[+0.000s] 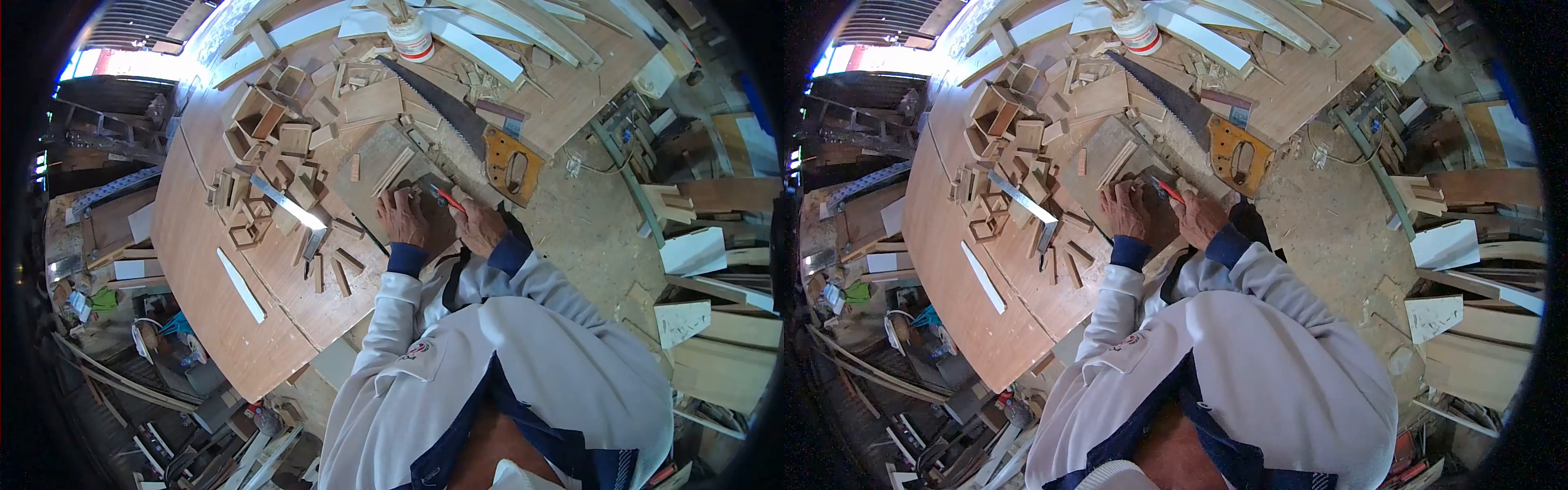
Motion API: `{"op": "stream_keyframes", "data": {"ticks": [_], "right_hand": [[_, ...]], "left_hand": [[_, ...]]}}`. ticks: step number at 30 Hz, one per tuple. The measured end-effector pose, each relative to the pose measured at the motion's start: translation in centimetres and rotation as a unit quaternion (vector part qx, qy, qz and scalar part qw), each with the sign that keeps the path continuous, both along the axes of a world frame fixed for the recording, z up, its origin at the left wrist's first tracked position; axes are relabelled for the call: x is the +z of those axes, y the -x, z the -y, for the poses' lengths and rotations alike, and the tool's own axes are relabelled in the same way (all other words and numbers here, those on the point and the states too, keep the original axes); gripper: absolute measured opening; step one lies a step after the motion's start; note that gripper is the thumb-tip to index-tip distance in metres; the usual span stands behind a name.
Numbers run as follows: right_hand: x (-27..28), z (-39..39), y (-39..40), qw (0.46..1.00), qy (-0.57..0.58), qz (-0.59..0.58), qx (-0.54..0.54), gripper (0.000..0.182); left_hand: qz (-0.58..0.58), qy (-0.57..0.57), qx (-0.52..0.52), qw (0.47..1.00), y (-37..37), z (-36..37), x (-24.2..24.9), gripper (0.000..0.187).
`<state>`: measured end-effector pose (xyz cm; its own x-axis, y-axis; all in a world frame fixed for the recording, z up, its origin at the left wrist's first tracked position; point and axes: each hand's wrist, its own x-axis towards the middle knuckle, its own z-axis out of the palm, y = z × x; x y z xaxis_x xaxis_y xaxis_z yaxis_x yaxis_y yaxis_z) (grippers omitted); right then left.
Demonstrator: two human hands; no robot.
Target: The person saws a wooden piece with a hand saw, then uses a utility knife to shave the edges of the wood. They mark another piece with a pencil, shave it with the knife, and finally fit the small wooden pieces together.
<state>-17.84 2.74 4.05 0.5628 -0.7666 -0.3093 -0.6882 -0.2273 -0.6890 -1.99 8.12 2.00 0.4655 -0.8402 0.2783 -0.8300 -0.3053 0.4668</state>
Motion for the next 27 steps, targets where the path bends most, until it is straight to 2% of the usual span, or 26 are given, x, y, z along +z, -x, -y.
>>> {"op": "stream_keyframes", "data": {"ticks": [5, 9, 13, 16, 18, 25, 27], "right_hand": [[-1.6, -0.3, 0.0, 0.998, 0.051, 0.019, 0.014, 0.031], [-0.7, -0.4, -0.4, 0.997, 0.078, 0.019, 0.022, 0.03], [-0.1, -0.4, -0.7, 0.998, 0.052, 0.009, 0.032, 0.028], [0.2, -0.6, -0.9, 0.995, 0.089, 0.018, 0.033, 0.027], [0.9, -0.5, -1.0, 0.997, 0.059, -0.011, 0.039, 0.025], [-0.3, -1.5, -1.4, 0.996, 0.064, -0.024, 0.048, 0.025], [0.4, -1.8, -1.0, 0.994, 0.101, 0.027, 0.04, 0.024]], "left_hand": [[-0.001, 0.016, -0.001, 1.0, 0.0, 0.1, -0.4, 0.014], [0.001, 0.015, 0.013, 1.0, 0.3, 0.1, -0.1, 0.015], [0.007, 0.009, 0.015, 1.0, 0.2, 0.2, -0.1, 0.015], [0.008, 0.015, 0.005, 1.0, 0.1, 0.2, 0.1, 0.014], [0.004, 0.014, 0.002, 1.0, 0.0, 0.2, -0.1, 0.014], [0.015, -0.004, 0.003, 1.0, 0.0, 0.2, 0.0, 0.013], [0.016, -0.006, 0.007, 1.0, 0.0, 0.2, 0.3, 0.014]]}}
